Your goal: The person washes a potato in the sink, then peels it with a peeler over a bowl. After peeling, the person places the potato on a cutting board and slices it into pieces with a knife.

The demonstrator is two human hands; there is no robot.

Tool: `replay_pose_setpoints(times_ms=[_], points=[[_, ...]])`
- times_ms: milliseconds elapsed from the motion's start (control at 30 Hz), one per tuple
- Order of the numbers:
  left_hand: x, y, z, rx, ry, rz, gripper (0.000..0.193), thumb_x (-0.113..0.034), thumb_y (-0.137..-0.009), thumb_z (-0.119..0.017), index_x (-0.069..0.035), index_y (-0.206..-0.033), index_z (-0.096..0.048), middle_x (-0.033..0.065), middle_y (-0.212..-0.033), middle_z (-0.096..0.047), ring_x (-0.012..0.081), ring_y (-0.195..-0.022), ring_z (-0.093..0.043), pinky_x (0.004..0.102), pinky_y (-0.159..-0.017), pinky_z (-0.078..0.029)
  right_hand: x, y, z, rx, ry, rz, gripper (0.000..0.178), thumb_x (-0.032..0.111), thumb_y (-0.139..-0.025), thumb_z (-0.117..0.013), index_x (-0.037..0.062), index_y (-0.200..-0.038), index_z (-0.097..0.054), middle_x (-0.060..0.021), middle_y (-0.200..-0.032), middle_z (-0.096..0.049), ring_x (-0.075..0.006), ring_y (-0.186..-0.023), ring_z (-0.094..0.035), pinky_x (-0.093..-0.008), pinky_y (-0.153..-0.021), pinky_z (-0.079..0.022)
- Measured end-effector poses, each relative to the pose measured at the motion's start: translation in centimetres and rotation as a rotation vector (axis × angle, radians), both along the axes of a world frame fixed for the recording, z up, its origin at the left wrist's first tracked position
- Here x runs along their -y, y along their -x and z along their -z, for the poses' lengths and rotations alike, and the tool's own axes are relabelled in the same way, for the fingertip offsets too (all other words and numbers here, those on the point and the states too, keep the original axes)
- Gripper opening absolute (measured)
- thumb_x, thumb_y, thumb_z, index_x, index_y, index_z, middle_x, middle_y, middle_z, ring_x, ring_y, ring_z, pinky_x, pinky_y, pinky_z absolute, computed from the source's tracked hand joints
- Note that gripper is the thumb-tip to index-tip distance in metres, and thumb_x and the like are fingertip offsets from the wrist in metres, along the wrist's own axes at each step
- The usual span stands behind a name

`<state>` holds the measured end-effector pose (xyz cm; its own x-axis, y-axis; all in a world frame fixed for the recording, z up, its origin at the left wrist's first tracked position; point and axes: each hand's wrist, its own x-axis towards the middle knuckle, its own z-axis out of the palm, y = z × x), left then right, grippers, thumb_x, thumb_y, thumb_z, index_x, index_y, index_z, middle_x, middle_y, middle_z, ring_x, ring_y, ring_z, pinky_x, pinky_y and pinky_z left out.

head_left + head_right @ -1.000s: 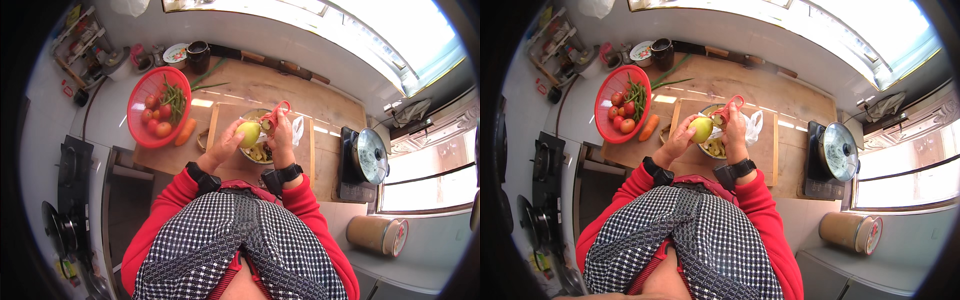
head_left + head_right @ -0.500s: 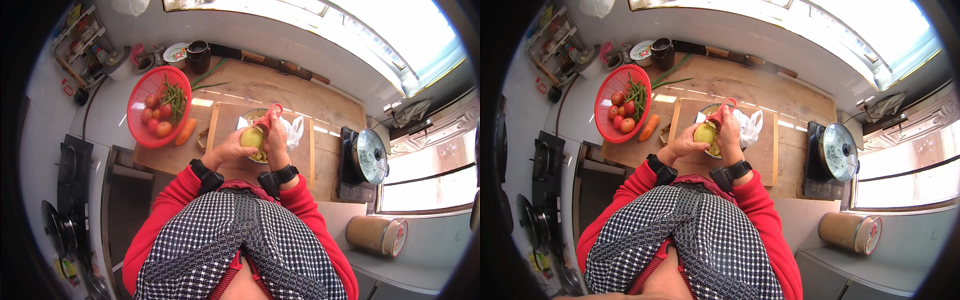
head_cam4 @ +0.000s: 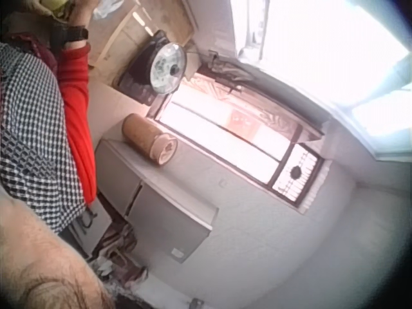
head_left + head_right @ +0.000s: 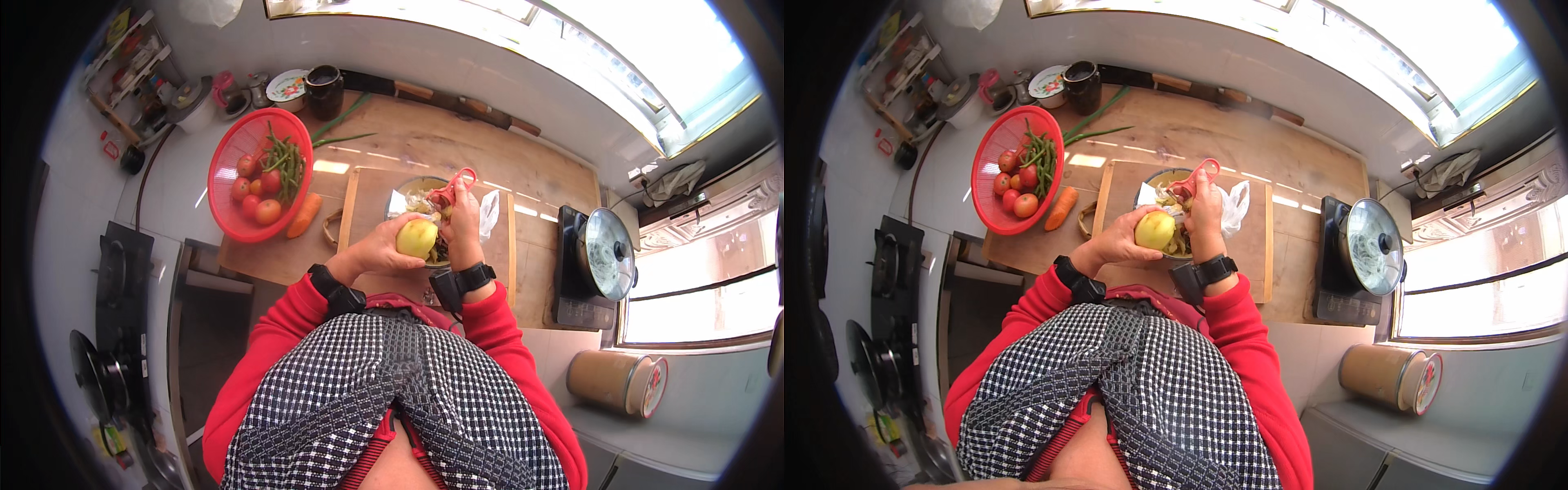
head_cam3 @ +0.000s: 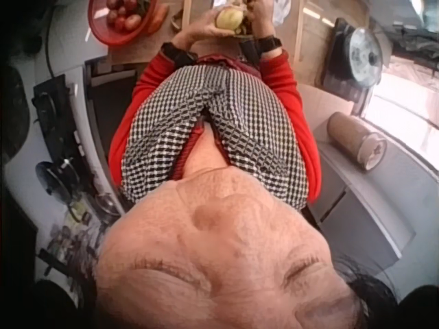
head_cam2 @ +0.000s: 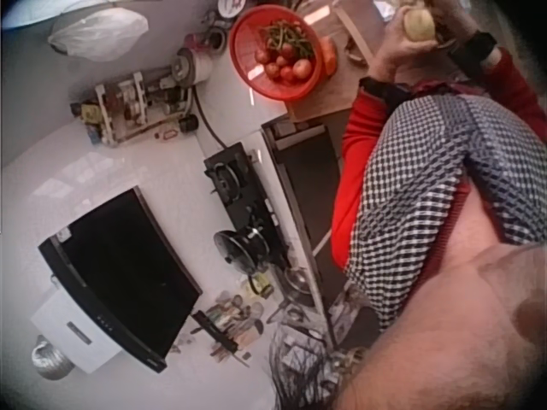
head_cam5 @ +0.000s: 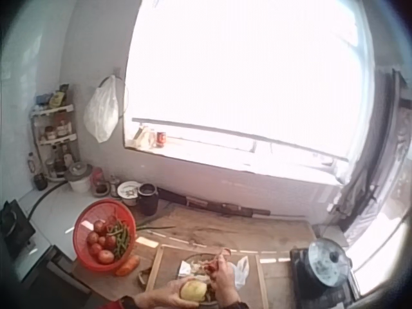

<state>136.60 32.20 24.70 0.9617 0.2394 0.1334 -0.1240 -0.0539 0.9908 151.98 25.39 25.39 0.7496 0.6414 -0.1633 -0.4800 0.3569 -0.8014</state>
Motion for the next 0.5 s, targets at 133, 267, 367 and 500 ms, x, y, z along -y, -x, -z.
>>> replay_pose_setpoints(times_ms=[133, 267, 367, 500], points=[[-0.1, -0.7, 0.6, -0.025, 0.086, -0.101, 0.069, -0.015, -0.06, -0.076, -0.003, -0.119, -0.041, 0.007, -0.106, -0.053, 0.0157, -0.098, -0.051, 0.0297, -0.084, -0.042, 0.5, 1.4, 0.0, 0.223, -0.009, -0.105, 0.024, 0.024, -0.089, -0.047, 0.0025, -0.085, -0.054, -0.0064, -0.073, -0.059, -0.0133, -0.061, -0.057, -0.0225, -0.057, -0.047], [-0.5, -0.8, 0.8, 0.046, -0.357, -0.274, 0.065, -0.015, -0.059, -0.075, -0.002, -0.115, -0.044, 0.011, -0.101, -0.054, 0.0215, -0.094, -0.054, 0.0319, -0.081, -0.043, 0.2, 1.9, -0.1, 0.477, 0.07, -0.164, 0.025, 0.025, -0.09, -0.046, 0.003, -0.084, -0.057, -0.0007, -0.074, -0.058, -0.0073, -0.065, -0.053, -0.0201, -0.059, -0.043], [-0.6, -0.7, 0.6, 0.053, -0.394, -0.333, 0.061, -0.015, -0.059, -0.073, -0.002, -0.112, -0.046, 0.0138, -0.099, -0.054, 0.0251, -0.091, -0.055, 0.0333, -0.078, -0.044, -0.1, 2.0, -0.1, 0.542, 0.097, -0.19, 0.025, 0.024, -0.091, -0.046, 0.0038, -0.084, -0.058, 0.0024, -0.073, -0.056, -0.0042, -0.065, -0.049, -0.0189, -0.059, -0.04], [-0.5, -0.8, 0.6, 0.065, -0.48, -0.385, 0.058, -0.015, -0.059, -0.072, -0.002, -0.11, -0.046, 0.0154, -0.098, -0.054, 0.0276, -0.09, -0.055, 0.0345, -0.076, -0.045, -0.1, 2.6, 0.2, 0.666, 0.122, -0.15, 0.025, 0.024, -0.089, -0.048, 0.0028, -0.08, -0.057, 0.0024, -0.069, -0.054, -0.0047, -0.061, -0.047, -0.0201, -0.055, -0.039]])
